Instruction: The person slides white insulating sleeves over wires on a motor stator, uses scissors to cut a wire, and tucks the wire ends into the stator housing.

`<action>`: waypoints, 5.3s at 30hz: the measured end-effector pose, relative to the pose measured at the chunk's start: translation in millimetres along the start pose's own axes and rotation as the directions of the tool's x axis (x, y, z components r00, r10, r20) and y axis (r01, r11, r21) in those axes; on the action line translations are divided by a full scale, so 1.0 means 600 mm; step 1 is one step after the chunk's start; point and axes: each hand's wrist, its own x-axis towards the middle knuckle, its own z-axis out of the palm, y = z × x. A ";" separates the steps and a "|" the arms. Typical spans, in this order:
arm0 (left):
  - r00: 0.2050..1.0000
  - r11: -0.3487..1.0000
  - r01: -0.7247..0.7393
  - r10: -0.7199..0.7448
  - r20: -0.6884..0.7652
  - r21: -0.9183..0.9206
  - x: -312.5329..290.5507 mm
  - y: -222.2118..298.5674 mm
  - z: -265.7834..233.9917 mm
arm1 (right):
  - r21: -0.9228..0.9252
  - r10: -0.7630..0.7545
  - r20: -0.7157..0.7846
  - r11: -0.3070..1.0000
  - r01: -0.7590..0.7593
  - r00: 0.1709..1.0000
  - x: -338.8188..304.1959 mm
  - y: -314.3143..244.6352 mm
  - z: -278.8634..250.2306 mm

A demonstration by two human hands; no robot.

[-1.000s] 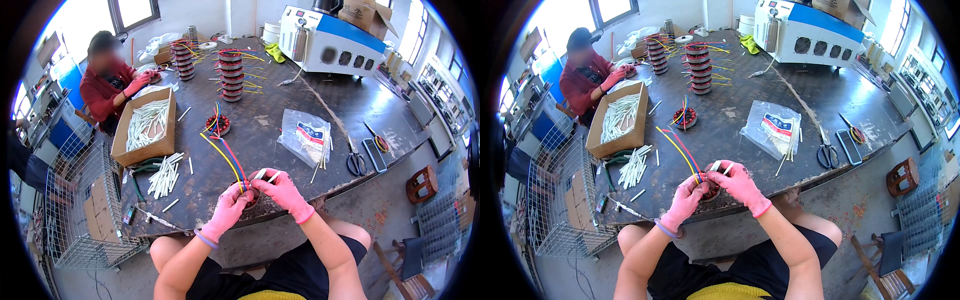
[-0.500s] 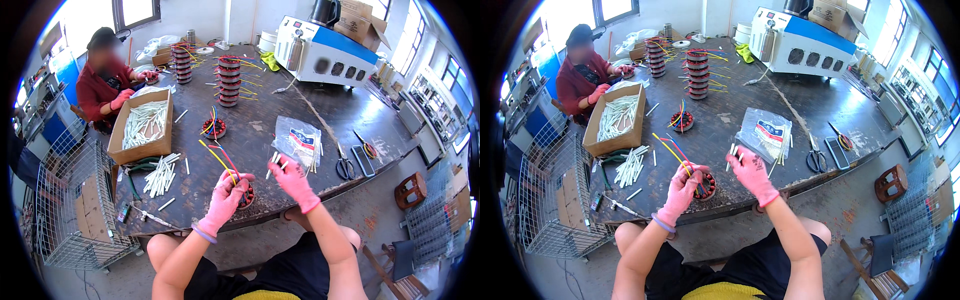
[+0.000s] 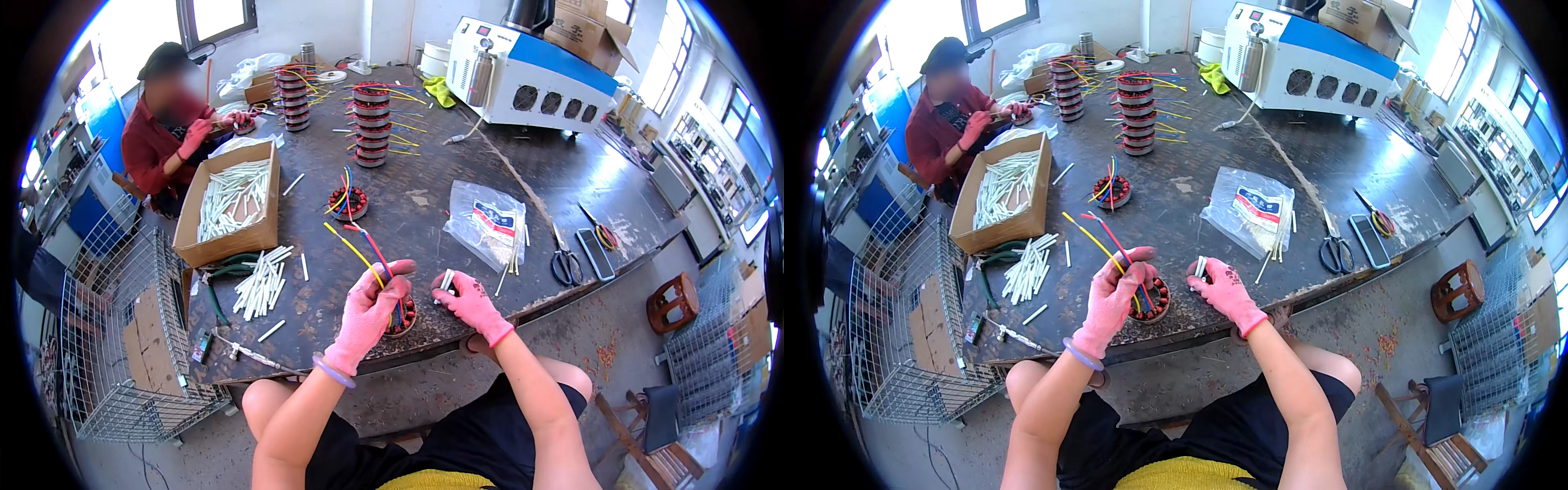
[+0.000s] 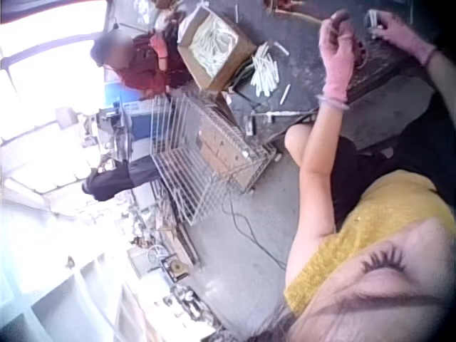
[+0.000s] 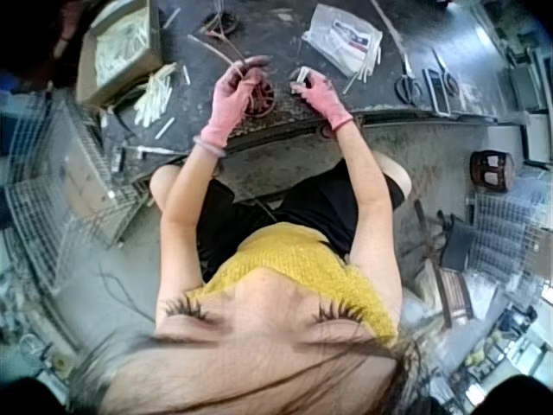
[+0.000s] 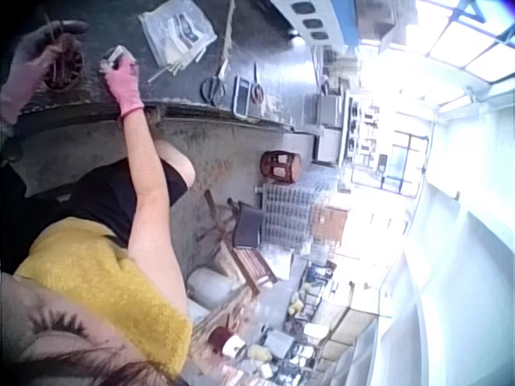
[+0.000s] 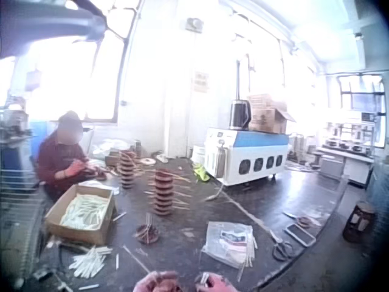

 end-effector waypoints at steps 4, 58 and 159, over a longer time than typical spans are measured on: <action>0.999 1.000 -0.018 0.019 0.034 -0.013 0.005 0.003 0.000 | 0.060 -0.006 -0.093 0.998 0.012 0.996 -0.003 -0.065 -0.018; 0.982 0.941 -0.176 0.189 -0.016 0.288 -0.016 -0.004 -0.004 | 0.302 -0.238 -0.013 0.925 0.230 0.971 0.008 -0.332 -0.049; 0.962 0.866 -0.252 0.176 0.208 0.432 -0.013 0.072 -0.011 | 0.252 -0.201 -0.025 0.947 0.201 0.979 -0.101 -0.355 -0.005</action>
